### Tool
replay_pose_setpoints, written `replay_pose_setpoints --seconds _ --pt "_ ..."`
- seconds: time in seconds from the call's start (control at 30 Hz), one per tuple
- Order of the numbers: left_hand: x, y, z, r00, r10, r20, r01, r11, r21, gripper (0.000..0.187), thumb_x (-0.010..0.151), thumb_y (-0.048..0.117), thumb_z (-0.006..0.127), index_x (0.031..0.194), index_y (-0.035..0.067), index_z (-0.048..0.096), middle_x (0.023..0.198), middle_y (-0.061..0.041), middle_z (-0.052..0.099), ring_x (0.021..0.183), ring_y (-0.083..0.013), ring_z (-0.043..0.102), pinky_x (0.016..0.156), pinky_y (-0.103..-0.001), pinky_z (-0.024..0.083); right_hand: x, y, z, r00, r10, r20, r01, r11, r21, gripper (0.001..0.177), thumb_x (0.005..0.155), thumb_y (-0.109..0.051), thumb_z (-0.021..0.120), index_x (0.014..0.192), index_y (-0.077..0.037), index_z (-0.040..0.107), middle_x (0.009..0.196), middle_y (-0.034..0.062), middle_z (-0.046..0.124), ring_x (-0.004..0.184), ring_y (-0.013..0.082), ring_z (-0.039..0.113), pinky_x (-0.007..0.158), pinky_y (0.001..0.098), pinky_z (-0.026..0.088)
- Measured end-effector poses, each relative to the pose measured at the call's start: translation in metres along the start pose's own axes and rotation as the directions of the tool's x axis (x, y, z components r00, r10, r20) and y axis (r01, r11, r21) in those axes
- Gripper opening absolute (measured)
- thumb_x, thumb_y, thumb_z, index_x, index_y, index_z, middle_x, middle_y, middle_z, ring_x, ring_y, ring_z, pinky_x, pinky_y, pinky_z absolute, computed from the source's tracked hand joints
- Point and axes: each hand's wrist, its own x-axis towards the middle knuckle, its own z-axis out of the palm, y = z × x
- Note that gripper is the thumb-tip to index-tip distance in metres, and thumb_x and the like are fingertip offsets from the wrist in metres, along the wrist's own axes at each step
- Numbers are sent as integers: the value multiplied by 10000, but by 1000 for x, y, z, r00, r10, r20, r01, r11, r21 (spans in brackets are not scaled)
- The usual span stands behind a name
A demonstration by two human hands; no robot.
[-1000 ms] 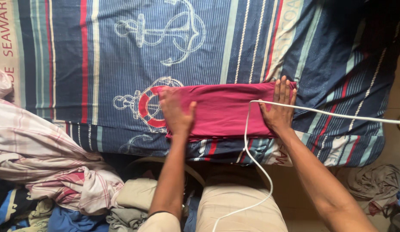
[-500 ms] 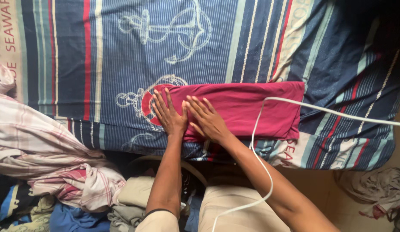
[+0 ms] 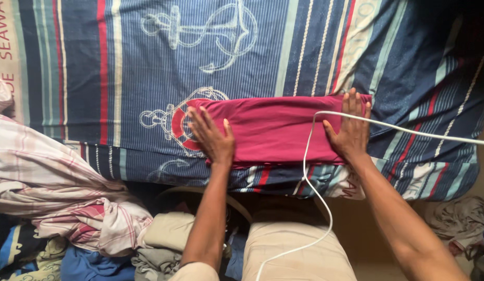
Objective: The person folds a pink t-shirt and a blue t-shirt on a bed. They smooth the fabric and fold the sleeves and body of each shirt into a compact rectangle.
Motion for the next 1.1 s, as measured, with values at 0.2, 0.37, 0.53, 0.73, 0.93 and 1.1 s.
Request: replay_pose_setpoints --seconds 0.2,0.37,0.53,0.73,0.93,1.1 --pt "-42 117 13 899 435 38 -367 801 -472 755 1056 347 446 1678 65 124 1769 -154 88 1669 -288 37 1365 -502 7 -6 6 13 1000 21 7 -20 995 -102 915 1047 -535 545 1668 37 192 1754 220 151 1643 348 122 1327 563 70" --pt "-64 163 37 732 675 86 -576 681 -452 812 1036 432 530 1672 83 163 1763 -161 122 1659 -288 60 1359 -484 27 -4 5 9 1000 13 28 -11 996 -90 926 1055 -538 539 1674 45 175 1758 235 127 1647 354 105 1327 561 59" --pt "-45 118 33 790 611 51 -571 764 -299 829 1047 515 504 1676 150 107 1753 -120 38 1637 -283 -1 1335 -478 -9 -6 3 8 998 33 51 -29 997 -67 922 1053 -529 533 1676 46 169 1762 233 128 1649 350 94 1331 560 51" --pt "-2 17 3 868 484 108 -481 875 -59 860 1056 605 442 1676 158 48 1747 -121 -27 1622 -255 -42 1319 -470 16 -4 6 10 999 22 44 -19 997 -77 921 1046 -531 535 1666 47 175 1755 228 127 1641 351 87 1322 565 44" --pt "5 -18 0 948 310 74 -304 949 -87 850 1049 550 455 1662 90 89 1732 -168 45 1615 -299 32 1319 -478 47 -2 2 10 997 44 60 -39 995 -91 937 1039 -500 566 1668 65 163 1759 243 104 1647 356 75 1322 563 42" --pt "-2 -8 1 950 307 46 -300 946 -123 823 1068 464 465 1646 10 96 1716 -218 55 1606 -328 51 1308 -501 50 -5 7 13 991 113 74 -105 990 -98 944 1016 -478 621 1668 53 190 1761 237 127 1647 338 87 1319 566 38"
